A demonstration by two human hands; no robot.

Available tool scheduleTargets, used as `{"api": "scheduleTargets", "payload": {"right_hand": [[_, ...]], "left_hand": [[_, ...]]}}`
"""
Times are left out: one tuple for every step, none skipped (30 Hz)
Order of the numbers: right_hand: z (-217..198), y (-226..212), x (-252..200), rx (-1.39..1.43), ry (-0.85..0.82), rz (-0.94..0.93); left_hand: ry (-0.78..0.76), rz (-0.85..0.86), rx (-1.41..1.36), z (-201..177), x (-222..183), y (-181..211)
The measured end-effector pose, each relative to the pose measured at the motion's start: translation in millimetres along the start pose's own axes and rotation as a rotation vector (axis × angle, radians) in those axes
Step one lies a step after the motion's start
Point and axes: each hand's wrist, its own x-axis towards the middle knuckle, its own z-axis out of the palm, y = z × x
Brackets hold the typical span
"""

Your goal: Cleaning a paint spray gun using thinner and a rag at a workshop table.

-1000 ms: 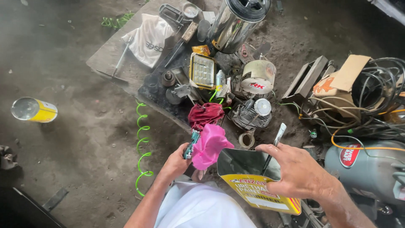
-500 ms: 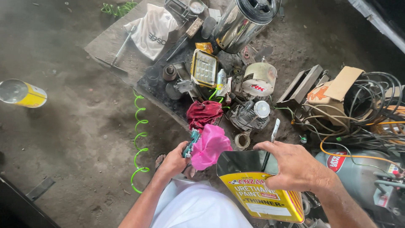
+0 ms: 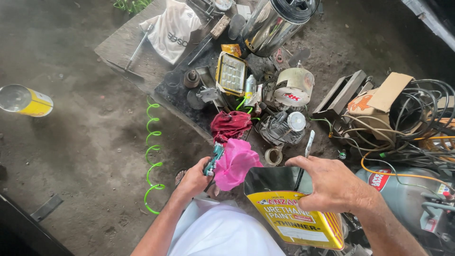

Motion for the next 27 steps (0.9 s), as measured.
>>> {"api": "scheduleTargets", "payload": {"right_hand": [[-0.2,-1.3,0.3,0.003,-0.014,0.016],[0.2,-1.0,1.2,0.004,-0.017,0.016],[0.1,-0.5,2.0,0.000,-0.019,0.013],[0.0,-0.1,2.8,-0.003,-0.020,0.011],[-0.4,-0.4,3.4,-0.003,-0.022,0.011],[-0.8,-0.9,4.0,-0.007,-0.030,0.004],[-1.7,-1.5,4.7,-0.011,-0.038,-0.003],[-2.2,-2.4,5.3,-0.012,-0.040,-0.003],[-2.3,-3.1,5.4,-0.016,-0.045,-0.001],[-2.3,-4.0,5.7,-0.020,-0.051,0.002],[-3.0,-4.4,6.2,-0.022,-0.054,0.001],[-3.6,-5.0,6.8,-0.027,-0.062,0.009],[-3.8,-5.8,7.1,-0.032,-0.069,0.018],[-2.8,-5.3,7.7,-0.035,-0.071,0.018],[-1.8,-4.4,8.1,-0.028,-0.060,0.008],[-1.0,-3.5,8.5,-0.021,-0.050,-0.002],[-1.2,-3.9,9.0,-0.022,-0.050,-0.003],[-1.4,-4.1,9.5,-0.023,-0.055,0.002],[-1.1,-4.1,9.8,-0.025,-0.059,0.007],[-0.8,-4.2,9.9,-0.026,-0.060,0.007],[-0.6,-4.3,10.0,-0.027,-0.065,0.008],[-0.5,-4.5,10.2,-0.028,-0.069,0.010],[-0.9,-5.0,10.6,-0.030,-0.070,0.009],[-1.3,-5.4,11.2,-0.035,-0.073,0.016],[-0.8,-5.6,11.3,-0.040,-0.079,0.023],[-0.5,-5.6,11.9,-0.041,-0.083,0.023],[-0.2,-5.9,13.0,-0.039,-0.085,0.016]], "left_hand": [[0.003,0.020,-0.003,0.2,0.2,-1.9],[0.002,0.017,-0.003,0.2,0.4,-2.9],[0.003,0.025,0.003,0.1,1.0,-3.1],[0.003,0.032,0.009,-0.1,1.6,-3.4],[0.002,0.031,0.008,0.9,3.3,-6.1],[0.002,0.041,0.011,1.7,5.0,-9.0],[0.003,0.052,0.014,2.4,6.7,-11.7],[0.003,0.050,0.013,0.4,4.3,-7.9],[-0.006,0.042,0.021,-0.7,1.3,-4.6],[-0.015,0.035,0.029,-2.0,-1.5,-1.4],[-0.015,0.032,0.026,-1.6,-1.4,-1.9],[-0.016,0.030,0.028,-1.3,-1.2,-2.5],[-0.017,0.028,0.029,-1.1,-1.1,-3.3],[-0.017,0.027,0.027,-1.5,-2.4,-2.3],[-0.019,0.010,0.048,-2.0,-3.6,-0.9],[-0.021,-0.007,0.070,-2.4,-4.9,0.6],[-0.020,-0.008,0.069,-2.0,-4.0,-1.4],[-0.017,-0.004,0.083,-1.6,-3.2,-3.4],[-0.015,0.000,0.096,-0.6,-2.4,-5.5],[-0.015,-0.001,0.095,-0.7,-3.9,-4.9],[-0.015,-0.002,0.090,-0.9,-5.4,-4.2],[-0.016,-0.003,0.085,-1.3,-6.8,-3.3],[-0.016,-0.003,0.083,-1.8,-7.4,-2.4],[-0.017,-0.009,0.079,-2.3,-7.9,-1.5],[-0.021,-0.016,0.074,-1.8,-9.4,-1.5],[-0.023,-0.019,0.073,-1.1,-7.7,-4.2],[-0.021,-0.009,0.074,-0.5,-6.2,-7.5]]}}
